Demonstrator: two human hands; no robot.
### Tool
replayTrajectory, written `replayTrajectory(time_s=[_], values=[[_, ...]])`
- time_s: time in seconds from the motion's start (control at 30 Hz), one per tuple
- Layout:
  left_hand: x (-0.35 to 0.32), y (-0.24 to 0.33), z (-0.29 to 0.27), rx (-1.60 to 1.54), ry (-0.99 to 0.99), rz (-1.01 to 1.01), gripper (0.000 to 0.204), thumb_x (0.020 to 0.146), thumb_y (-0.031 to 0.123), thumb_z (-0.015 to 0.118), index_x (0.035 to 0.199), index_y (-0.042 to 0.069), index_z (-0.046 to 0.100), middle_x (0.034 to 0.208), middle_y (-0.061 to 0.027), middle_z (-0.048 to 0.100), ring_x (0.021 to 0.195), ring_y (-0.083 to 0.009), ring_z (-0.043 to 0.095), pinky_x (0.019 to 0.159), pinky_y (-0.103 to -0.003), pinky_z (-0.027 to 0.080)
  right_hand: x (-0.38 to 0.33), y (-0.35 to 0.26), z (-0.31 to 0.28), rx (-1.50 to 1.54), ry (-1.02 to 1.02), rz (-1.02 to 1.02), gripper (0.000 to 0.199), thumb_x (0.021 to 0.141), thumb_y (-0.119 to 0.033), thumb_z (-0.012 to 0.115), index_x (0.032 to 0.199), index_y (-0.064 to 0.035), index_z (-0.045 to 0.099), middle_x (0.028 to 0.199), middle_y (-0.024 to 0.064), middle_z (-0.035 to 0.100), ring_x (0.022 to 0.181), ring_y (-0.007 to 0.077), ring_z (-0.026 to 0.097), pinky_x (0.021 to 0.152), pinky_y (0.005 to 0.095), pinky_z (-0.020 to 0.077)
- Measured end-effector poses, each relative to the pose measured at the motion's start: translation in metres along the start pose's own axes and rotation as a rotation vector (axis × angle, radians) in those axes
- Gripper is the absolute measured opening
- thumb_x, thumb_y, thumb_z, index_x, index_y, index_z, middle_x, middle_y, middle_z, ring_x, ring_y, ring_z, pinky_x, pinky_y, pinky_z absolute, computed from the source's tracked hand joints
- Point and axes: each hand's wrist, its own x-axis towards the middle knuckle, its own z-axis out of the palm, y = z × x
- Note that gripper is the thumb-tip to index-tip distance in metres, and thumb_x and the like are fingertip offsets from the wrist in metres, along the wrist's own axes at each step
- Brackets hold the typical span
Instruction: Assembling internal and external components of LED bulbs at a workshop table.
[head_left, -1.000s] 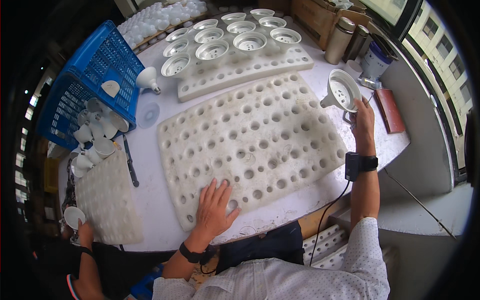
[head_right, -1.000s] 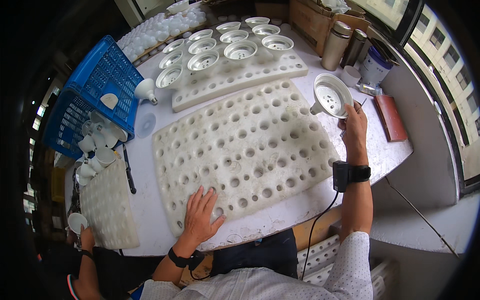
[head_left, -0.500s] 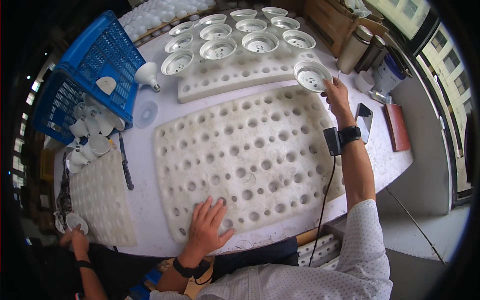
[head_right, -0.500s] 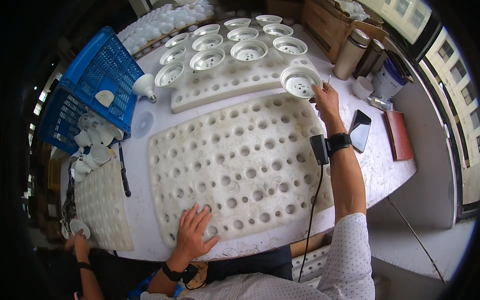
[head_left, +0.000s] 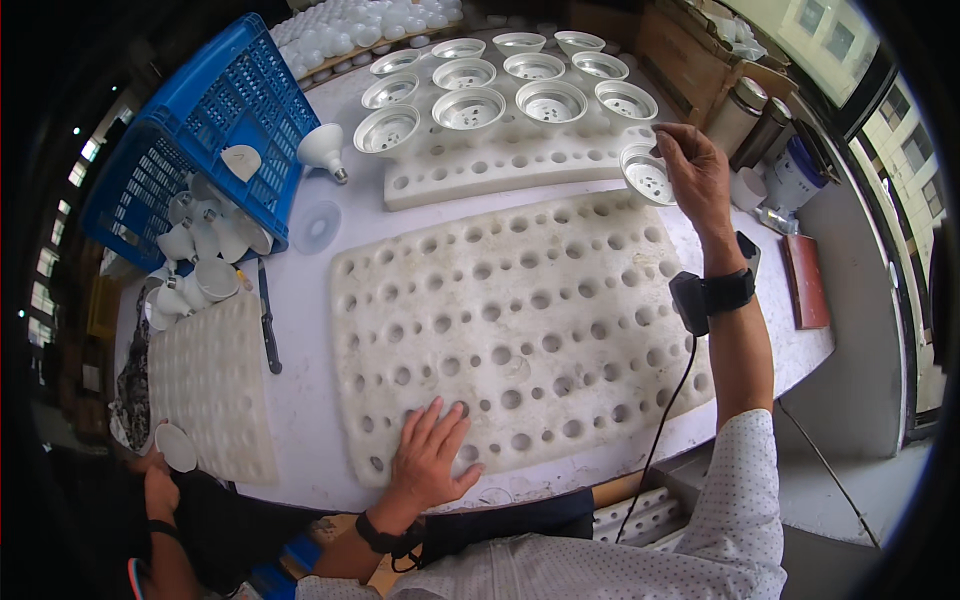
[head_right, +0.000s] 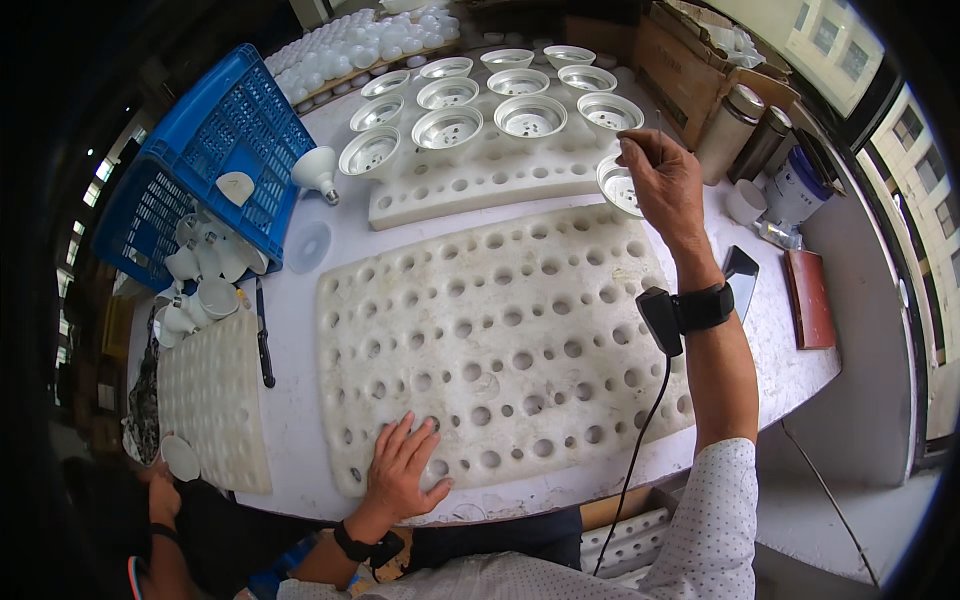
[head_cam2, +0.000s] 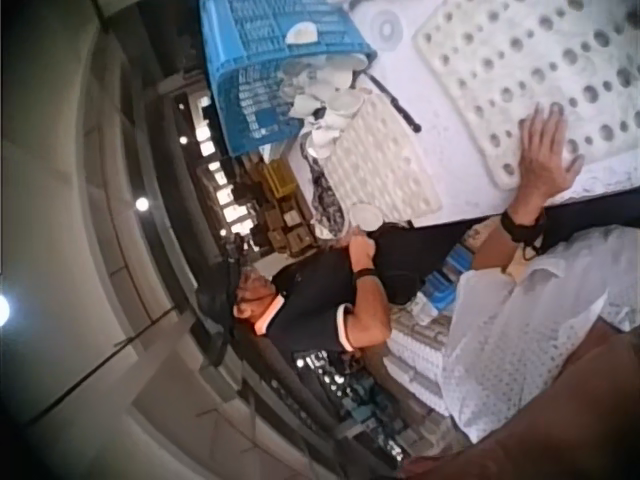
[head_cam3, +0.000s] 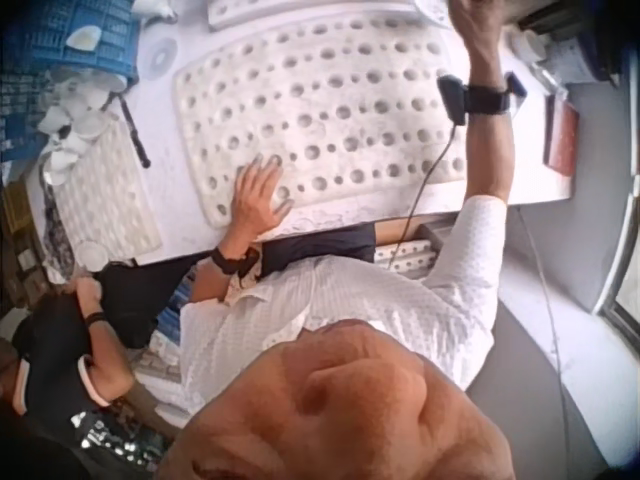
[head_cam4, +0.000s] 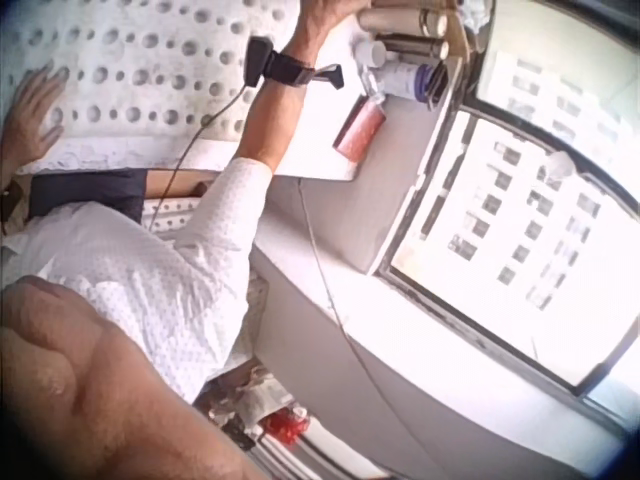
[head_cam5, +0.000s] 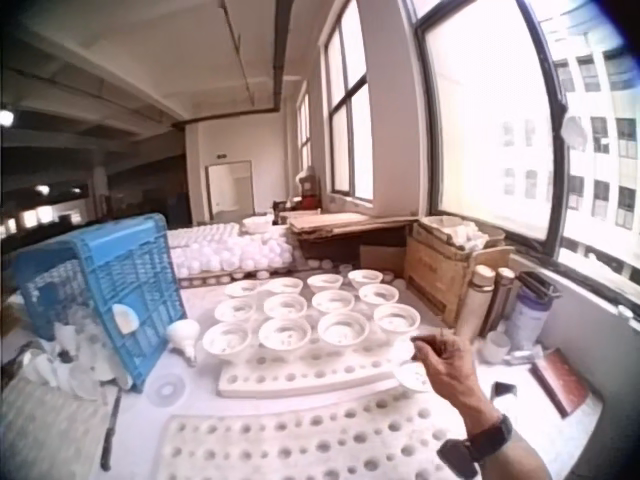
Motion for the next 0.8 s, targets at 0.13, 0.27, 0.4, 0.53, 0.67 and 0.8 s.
replayTrajectory(time_s=[0.13, 0.27, 0.4, 0.53, 0.67, 0.8], values=[[0.001, -0.002, -0.003, -0.040, 0.006, -0.013, 0.059, 0.067, 0.032, 0.072, 0.115, 0.001, 0.056, 0.130, -0.0139, 0.049, 0.127, -0.0335, 0.038, 0.103, -0.049, 0.028, 0.019, 0.012, 0.073, -0.412, -0.229, -0.002, 0.032, 0.088, -0.017, 0.057, 0.117, -0.0041, 0.057, 0.085, 0.0116, 0.068, 0.078, 0.0196, 0.066, 0.070, 0.0297, 0.0504], [0.000, -0.004, -0.005, -0.073, 0.028, -0.033, 0.058, 0.068, 0.034, 0.071, 0.114, 0.002, 0.057, 0.130, -0.0130, 0.049, 0.127, -0.0321, 0.038, 0.103, -0.048, 0.029, 0.041, 0.050, 0.121, -0.800, -0.229, 0.064, 0.047, 0.084, -0.023, 0.059, 0.129, -0.0132, 0.048, 0.101, 0.0201, 0.064, 0.092, 0.0377, 0.061, 0.080, 0.0439, 0.0482], [-0.001, -0.006, -0.007, -0.113, 0.042, -0.049, 0.056, 0.068, 0.034, 0.071, 0.113, 0.003, 0.059, 0.130, -0.0117, 0.050, 0.127, -0.0304, 0.039, 0.103, -0.046, 0.030, 0.055, 0.087, 0.141, -0.878, -0.168, 0.080, 0.035, 0.082, -0.028, 0.062, 0.111, -0.0096, 0.058, 0.086, 0.0186, 0.066, 0.084, 0.0373, 0.062, 0.074, 0.0454, 0.0484], [-0.002, -0.005, -0.008, -0.125, 0.049, -0.050, 0.056, 0.068, 0.034, 0.071, 0.113, 0.003, 0.060, 0.130, -0.0116, 0.050, 0.127, -0.0294, 0.039, 0.103, -0.045, 0.030, 0.056, 0.092, 0.137, -0.943, -0.047, 0.044, 0.027, 0.082, -0.029, 0.063, 0.097, -0.0067, 0.062, 0.079, 0.0155, 0.066, 0.075, 0.0344, 0.064, 0.067, 0.0421, 0.0499], [-0.001, -0.006, -0.008, -0.115, 0.044, -0.029, 0.056, 0.068, 0.035, 0.072, 0.112, 0.002, 0.060, 0.129, -0.0121, 0.051, 0.127, -0.0290, 0.039, 0.103, -0.045, 0.030, 0.034, 0.053, 0.118, -0.731, 0.099, -0.194, 0.021, 0.081, -0.021, 0.066, 0.097, -0.0070, 0.063, 0.077, 0.0111, 0.067, 0.070, 0.0229, 0.066, 0.063, 0.0332, 0.0501], [-0.002, -0.007, -0.011, -0.178, 0.103, -0.014, 0.066, 0.064, 0.033, 0.076, 0.117, 0.000, 0.055, 0.129, -0.0126, 0.051, 0.127, -0.0296, 0.040, 0.104, -0.045, 0.030, -0.035, -0.019, 0.104, -0.523, 0.011, -0.220, 0.019, 0.076, -0.010, 0.070, 0.094, -0.0051, 0.063, 0.082, 0.0108, 0.067, 0.070, 0.0210, 0.067, 0.060, 0.0301, 0.0503]])
